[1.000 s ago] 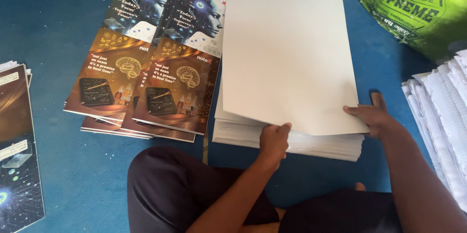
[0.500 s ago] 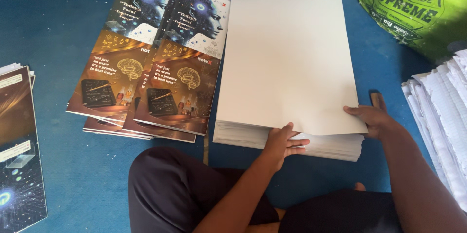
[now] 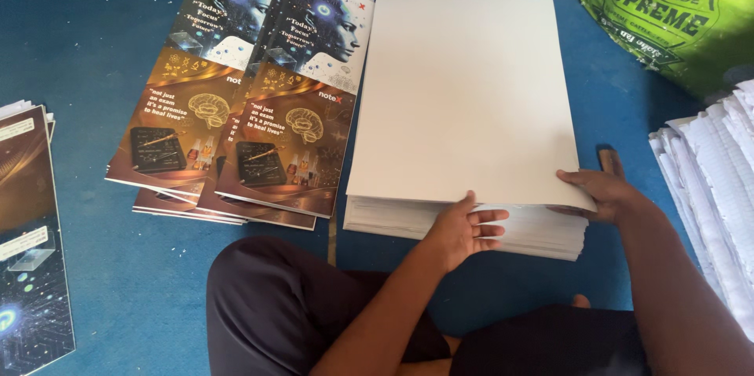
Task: The person inserts printed covers into blank book blocks, folds the covers over the pages, and presses the spine to secure the binding. The person repeats this process for multiple book units.
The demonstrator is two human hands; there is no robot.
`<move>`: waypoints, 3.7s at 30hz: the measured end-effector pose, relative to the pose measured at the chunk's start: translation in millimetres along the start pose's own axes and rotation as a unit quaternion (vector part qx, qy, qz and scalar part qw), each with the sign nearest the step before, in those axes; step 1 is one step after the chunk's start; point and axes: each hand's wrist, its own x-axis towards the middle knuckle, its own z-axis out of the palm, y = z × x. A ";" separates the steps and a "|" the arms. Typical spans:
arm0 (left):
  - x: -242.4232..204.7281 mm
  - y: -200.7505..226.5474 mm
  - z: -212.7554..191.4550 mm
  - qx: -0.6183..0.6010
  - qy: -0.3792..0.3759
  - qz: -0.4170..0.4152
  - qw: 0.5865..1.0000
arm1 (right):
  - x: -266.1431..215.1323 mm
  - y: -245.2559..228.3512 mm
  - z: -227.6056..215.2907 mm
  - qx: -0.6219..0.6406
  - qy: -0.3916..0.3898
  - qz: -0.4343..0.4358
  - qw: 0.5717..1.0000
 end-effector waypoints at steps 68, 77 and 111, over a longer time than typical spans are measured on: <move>23.5 126.2 -61.9 0.768 0.291 0.222 0.526 | -87.8 -1.7 136.3 -0.554 0.114 -0.573 0.593; 71.6 142.8 -64.8 0.629 0.199 0.313 0.684 | -66.8 4.0 166.3 -0.657 0.158 -0.540 0.501; 127.9 185.7 -72.5 0.648 0.279 0.103 0.701 | 34.4 -67.9 129.4 -0.349 0.108 -0.516 0.775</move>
